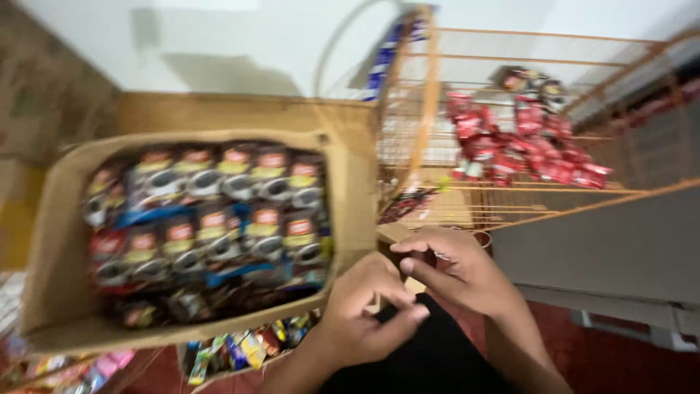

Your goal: Sort various snack and coffee packets into organized boxes and display baskets.

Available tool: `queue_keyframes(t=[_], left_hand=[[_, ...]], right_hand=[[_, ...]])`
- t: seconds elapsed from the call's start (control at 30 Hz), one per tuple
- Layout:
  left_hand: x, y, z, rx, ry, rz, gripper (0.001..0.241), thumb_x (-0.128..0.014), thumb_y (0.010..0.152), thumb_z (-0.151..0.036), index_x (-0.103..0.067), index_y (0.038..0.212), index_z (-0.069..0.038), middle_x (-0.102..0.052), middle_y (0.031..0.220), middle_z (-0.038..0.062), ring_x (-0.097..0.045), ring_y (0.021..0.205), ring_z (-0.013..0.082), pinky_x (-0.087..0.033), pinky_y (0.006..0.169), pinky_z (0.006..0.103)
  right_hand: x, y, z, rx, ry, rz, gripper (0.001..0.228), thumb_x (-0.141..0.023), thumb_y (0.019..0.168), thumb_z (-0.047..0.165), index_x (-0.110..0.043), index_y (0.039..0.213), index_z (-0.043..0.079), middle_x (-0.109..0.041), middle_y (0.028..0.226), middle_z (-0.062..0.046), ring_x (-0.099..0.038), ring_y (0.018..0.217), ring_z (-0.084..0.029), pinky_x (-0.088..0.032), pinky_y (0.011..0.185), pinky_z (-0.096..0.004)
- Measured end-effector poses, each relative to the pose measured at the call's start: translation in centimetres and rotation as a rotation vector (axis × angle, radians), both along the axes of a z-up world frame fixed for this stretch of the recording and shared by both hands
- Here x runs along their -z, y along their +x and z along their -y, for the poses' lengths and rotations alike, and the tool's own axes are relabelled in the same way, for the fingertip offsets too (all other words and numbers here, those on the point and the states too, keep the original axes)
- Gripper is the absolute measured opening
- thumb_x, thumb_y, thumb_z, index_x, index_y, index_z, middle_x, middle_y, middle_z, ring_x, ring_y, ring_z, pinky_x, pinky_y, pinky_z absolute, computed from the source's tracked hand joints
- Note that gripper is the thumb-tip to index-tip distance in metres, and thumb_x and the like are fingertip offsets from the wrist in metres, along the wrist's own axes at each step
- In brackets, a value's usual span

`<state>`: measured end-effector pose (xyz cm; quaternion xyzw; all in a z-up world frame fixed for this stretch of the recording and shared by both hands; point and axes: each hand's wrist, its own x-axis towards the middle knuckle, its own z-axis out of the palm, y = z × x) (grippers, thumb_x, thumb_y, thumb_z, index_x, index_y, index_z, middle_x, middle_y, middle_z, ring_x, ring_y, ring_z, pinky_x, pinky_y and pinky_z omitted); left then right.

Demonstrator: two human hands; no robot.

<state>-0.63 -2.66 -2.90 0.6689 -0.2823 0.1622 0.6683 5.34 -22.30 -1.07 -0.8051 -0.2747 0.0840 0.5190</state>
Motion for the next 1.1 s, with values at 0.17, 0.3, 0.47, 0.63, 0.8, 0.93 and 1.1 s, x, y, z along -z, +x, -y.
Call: queue_keyframes(t=[0.17,0.3,0.47,0.63,0.8,0.93,1.1], left_hand=[[4.3,3.0,8.4,0.122,-0.094,-0.330,0.019,-0.076,0.096,-0.009,-0.062,0.109,-0.008,-0.065,0.087,0.001,-0.062,0.077,0.0093,-0.050,0.073,0.0265],[6.8,7.2,14.5,0.161,-0.031,-0.469,0.029,-0.075,0.095,-0.013,-0.058,0.117,-0.004,-0.059,0.088,-0.001,-0.055,0.081,0.0063,-0.048,0.072,0.0250],[10.1,15.3,21.9,0.177,0.010,-0.449,0.033,-0.074,0.093,-0.015,-0.056,0.118,-0.003,-0.060,0.097,0.001,-0.057,0.088,0.0085,-0.050,0.078,0.0254],[14.2,27.4,28.7,-0.013,0.212,-0.227,0.028,-0.073,0.092,-0.013,-0.059,0.114,-0.003,-0.065,0.102,0.006,-0.064,0.094,0.0148,-0.055,0.085,0.0302],[17.4,36.4,33.5,-0.097,0.332,-0.434,0.029,-0.074,0.087,-0.011,-0.059,0.111,-0.003,-0.065,0.103,0.010,-0.069,0.095,0.0227,-0.056,0.085,0.0352],[21.0,41.8,36.5,-0.282,0.481,-0.126,0.032,-0.081,0.077,-0.007,-0.063,0.103,-0.004,-0.065,0.102,0.016,-0.065,0.099,0.0325,-0.054,0.088,0.0441],[18.9,45.0,37.0,-0.394,0.724,-0.154,0.050,-0.073,0.068,0.004,-0.065,0.115,-0.011,-0.057,0.125,0.019,-0.055,0.116,0.0457,-0.049,0.092,0.0521]], right_hand=[[3.1,0.6,8.9,0.135,0.007,0.002,0.021,-0.073,0.089,0.006,-0.073,0.110,0.004,-0.076,0.094,-0.007,-0.073,0.085,-0.015,-0.056,0.076,-0.028],[5.4,1.9,15.6,0.342,0.055,-0.100,0.018,-0.071,0.092,0.008,-0.073,0.109,0.002,-0.076,0.094,-0.005,-0.070,0.086,-0.011,-0.056,0.077,-0.027],[10.3,6.5,25.1,0.549,0.066,-0.086,0.017,-0.071,0.095,0.009,-0.071,0.110,0.002,-0.073,0.098,-0.007,-0.065,0.090,-0.011,-0.054,0.080,-0.027],[13.6,14.7,33.8,0.613,-0.060,0.185,0.025,-0.070,0.095,0.009,-0.068,0.119,0.002,-0.072,0.109,-0.009,-0.067,0.098,-0.017,-0.054,0.088,-0.030],[15.2,22.0,39.7,0.742,-0.228,0.140,0.032,-0.069,0.090,0.005,-0.068,0.122,0.004,-0.072,0.115,-0.012,-0.070,0.104,-0.024,-0.055,0.091,-0.036],[17.8,26.8,41.6,0.699,-0.219,0.030,0.030,-0.069,0.093,0.006,-0.068,0.123,0.006,-0.068,0.120,-0.014,-0.069,0.105,-0.023,-0.057,0.089,-0.037],[19.0,31.9,40.9,0.600,-0.155,-0.324,0.053,-0.068,0.088,0.001,-0.061,0.139,0.014,-0.064,0.140,-0.011,-0.066,0.107,-0.023,-0.057,0.090,-0.038]])
